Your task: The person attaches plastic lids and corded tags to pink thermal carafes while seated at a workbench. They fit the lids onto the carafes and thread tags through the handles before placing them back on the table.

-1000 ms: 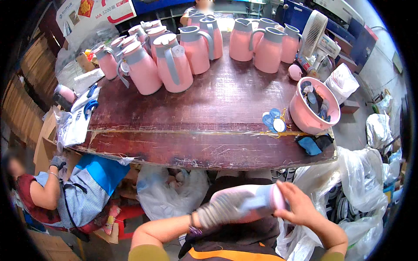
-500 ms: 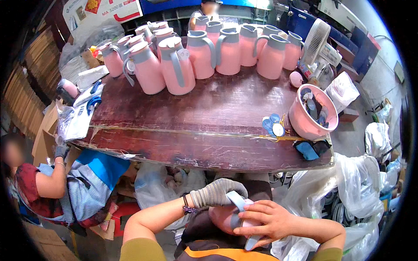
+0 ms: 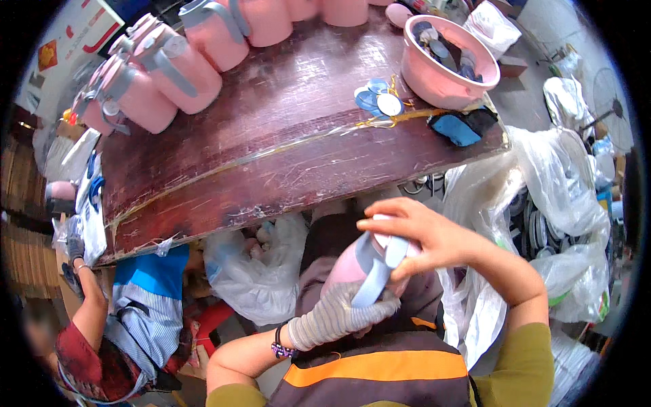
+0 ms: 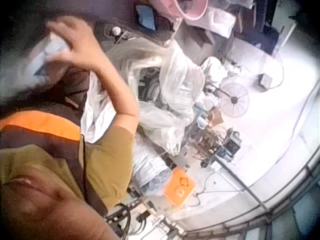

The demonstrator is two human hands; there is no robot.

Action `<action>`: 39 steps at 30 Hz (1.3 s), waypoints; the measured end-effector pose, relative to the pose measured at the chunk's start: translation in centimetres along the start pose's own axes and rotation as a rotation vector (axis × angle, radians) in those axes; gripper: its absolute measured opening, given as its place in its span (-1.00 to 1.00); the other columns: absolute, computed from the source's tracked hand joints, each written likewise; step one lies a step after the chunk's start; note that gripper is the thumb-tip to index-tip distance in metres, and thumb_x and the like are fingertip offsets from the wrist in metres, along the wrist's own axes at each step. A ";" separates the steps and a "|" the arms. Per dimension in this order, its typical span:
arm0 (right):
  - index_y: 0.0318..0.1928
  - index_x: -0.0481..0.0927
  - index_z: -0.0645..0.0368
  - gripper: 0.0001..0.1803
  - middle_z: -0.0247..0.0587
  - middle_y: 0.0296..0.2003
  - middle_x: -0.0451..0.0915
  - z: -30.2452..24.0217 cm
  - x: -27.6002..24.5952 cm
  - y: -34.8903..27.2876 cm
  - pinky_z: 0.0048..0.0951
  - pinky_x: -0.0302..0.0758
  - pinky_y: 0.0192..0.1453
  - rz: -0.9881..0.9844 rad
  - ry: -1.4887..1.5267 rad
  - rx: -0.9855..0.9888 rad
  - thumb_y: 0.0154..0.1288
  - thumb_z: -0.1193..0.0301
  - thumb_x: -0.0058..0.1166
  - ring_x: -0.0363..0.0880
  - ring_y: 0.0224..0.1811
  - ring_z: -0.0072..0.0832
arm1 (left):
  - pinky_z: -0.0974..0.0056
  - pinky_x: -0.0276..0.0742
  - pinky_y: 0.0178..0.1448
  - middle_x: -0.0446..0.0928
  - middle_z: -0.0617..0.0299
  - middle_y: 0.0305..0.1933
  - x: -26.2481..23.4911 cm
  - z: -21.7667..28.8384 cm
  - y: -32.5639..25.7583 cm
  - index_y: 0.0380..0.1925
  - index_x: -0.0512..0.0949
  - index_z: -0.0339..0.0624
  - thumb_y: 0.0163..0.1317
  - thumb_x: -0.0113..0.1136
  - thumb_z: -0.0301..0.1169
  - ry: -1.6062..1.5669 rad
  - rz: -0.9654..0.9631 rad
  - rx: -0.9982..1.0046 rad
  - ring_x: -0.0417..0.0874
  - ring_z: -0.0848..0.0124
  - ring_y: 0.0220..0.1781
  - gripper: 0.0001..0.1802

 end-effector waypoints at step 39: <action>-0.16 0.59 0.27 -0.79 -0.16 -0.23 0.65 1.9 4.6 -4.0 -0.45 0.49 -0.04 0.603 0.680 0.379 0.40 0.39 -0.03 0.61 -0.15 -0.45 | 0.44 0.47 -0.19 0.53 0.28 -0.26 -7.2 1.5 -0.1 -0.13 0.54 -0.27 0.28 0.22 -0.42 0.256 0.746 0.611 0.51 0.57 -0.30 -0.78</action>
Point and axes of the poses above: each hand's wrist, its own y-axis towards the middle knuckle, its own x-axis out of the palm, z = x × y, the point moved 6 cm from there along y, towards the middle knuckle
